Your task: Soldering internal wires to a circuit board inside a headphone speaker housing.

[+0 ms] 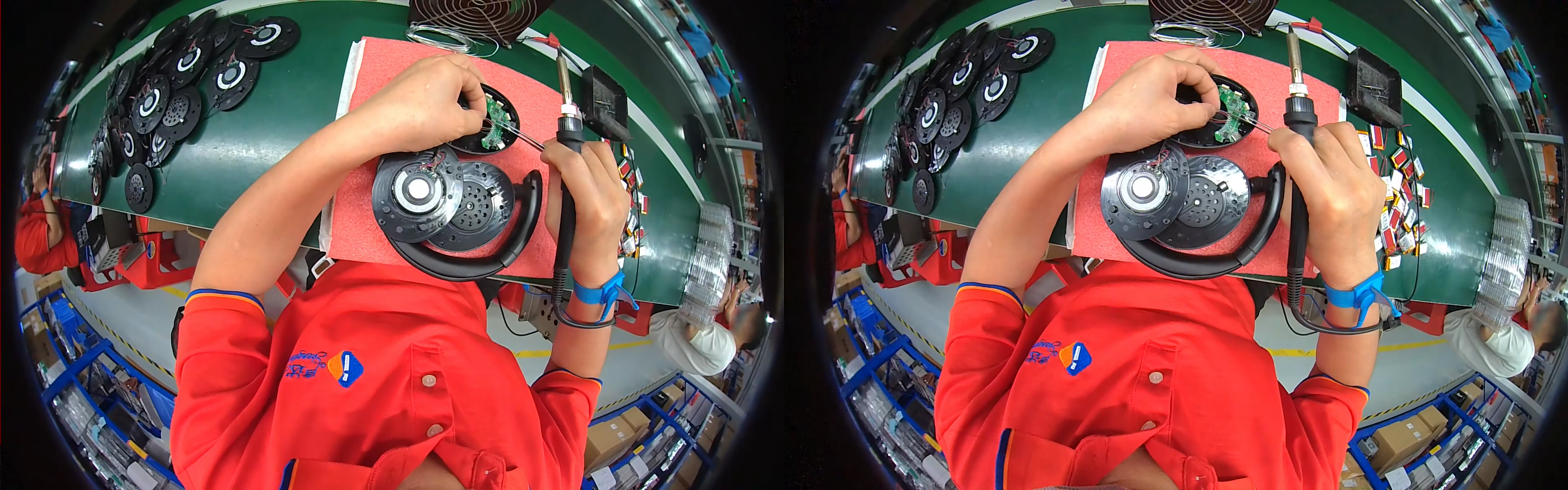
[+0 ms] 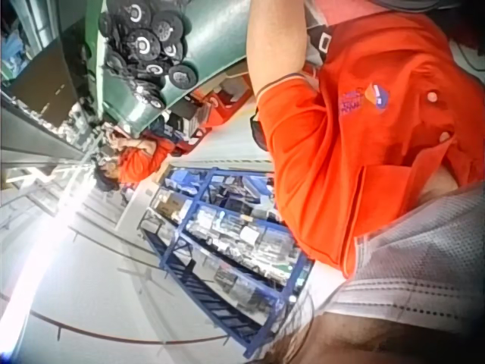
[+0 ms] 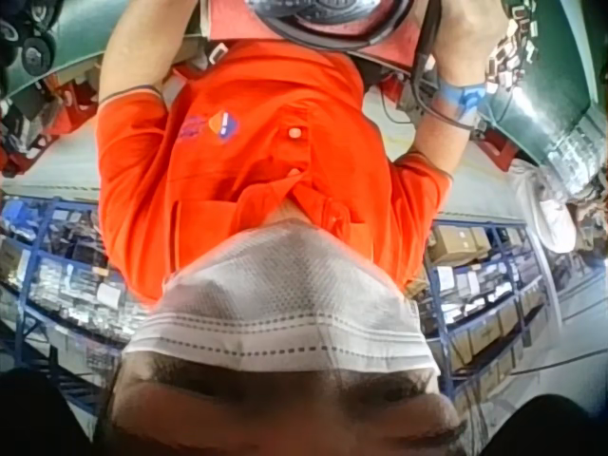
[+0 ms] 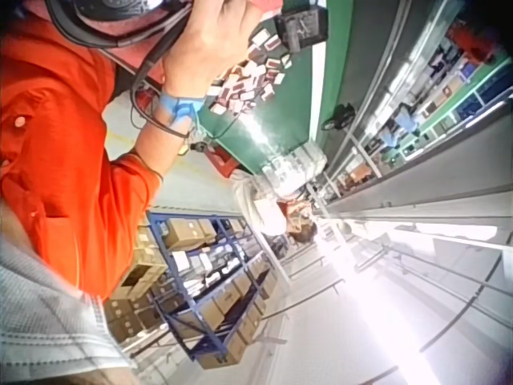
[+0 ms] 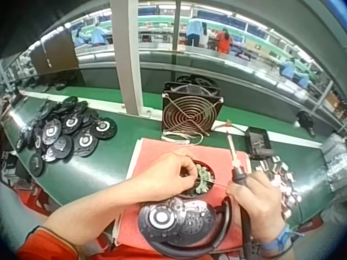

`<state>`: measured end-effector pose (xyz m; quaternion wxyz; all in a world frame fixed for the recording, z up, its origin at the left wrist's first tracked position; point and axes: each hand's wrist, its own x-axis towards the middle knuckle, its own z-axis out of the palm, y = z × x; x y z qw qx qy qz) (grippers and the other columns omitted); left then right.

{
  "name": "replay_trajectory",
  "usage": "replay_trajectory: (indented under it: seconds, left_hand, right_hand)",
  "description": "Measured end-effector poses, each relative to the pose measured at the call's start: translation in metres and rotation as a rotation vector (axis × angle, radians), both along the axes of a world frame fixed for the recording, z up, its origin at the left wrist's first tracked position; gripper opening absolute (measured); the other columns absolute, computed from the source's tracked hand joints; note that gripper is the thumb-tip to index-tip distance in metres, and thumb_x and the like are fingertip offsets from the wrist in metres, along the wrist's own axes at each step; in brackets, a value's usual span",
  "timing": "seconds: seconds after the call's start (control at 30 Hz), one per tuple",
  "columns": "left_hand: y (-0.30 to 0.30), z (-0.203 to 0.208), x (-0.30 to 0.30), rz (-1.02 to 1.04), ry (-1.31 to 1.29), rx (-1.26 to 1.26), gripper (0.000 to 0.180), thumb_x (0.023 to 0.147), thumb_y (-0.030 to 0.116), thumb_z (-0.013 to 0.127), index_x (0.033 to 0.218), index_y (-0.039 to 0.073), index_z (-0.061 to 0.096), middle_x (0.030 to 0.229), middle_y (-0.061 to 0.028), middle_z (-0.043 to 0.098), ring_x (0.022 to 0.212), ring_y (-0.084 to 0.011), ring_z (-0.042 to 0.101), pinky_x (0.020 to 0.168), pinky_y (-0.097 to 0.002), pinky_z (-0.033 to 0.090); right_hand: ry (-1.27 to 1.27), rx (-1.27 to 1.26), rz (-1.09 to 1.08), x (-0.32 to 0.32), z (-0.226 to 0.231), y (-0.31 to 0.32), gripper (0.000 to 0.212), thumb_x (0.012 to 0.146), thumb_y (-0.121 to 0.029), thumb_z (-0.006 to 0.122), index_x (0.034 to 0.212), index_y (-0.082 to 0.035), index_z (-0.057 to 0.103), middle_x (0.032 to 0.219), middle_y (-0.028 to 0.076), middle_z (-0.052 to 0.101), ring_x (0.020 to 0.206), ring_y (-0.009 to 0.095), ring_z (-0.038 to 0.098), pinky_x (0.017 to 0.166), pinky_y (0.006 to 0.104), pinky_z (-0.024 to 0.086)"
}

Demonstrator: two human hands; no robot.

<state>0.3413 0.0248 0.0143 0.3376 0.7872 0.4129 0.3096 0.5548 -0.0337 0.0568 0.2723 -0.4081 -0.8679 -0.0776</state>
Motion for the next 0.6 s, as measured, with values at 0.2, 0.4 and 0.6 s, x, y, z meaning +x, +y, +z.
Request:
replay_trajectory:
  seconds: [0.2,0.4,0.6]
  left_hand:
    - [-0.0003,0.0003,0.0002,0.002,0.013,0.006,0.015,0.073,0.012,0.063,0.079,-0.001,0.064,0.103,-0.0134,0.060,0.097,-0.0256,0.058,0.088,-0.0318,0.044]
    - [-0.0006,0.0010,0.0005,0.004,0.002,-0.022,0.014,0.073,0.012,0.063,0.080,-0.001,0.064,0.103,-0.0131,0.060,0.098,-0.0253,0.057,0.088,-0.0317,0.043]
    - [-0.0005,0.0009,0.0005,0.000,0.003,-0.005,0.014,0.073,0.011,0.063,0.079,-0.001,0.064,0.102,-0.0130,0.060,0.097,-0.0252,0.057,0.088,-0.0317,0.043]
  right_hand:
    - [0.002,-0.003,0.004,0.0002,0.0004,-0.0005,0.030,0.059,0.004,0.064,0.085,-0.010,0.060,0.069,0.005,0.052,0.071,0.023,0.055,0.053,0.0346,0.044]
    - [0.011,-0.005,0.008,-0.0001,0.0009,-0.0008,0.030,0.059,0.004,0.064,0.085,-0.010,0.061,0.069,0.006,0.052,0.070,0.023,0.055,0.052,0.0347,0.044]
    - [0.012,-0.012,0.007,0.0006,0.0002,-0.0007,0.030,0.059,0.005,0.064,0.085,-0.010,0.061,0.069,0.006,0.052,0.070,0.023,0.054,0.052,0.0345,0.044]
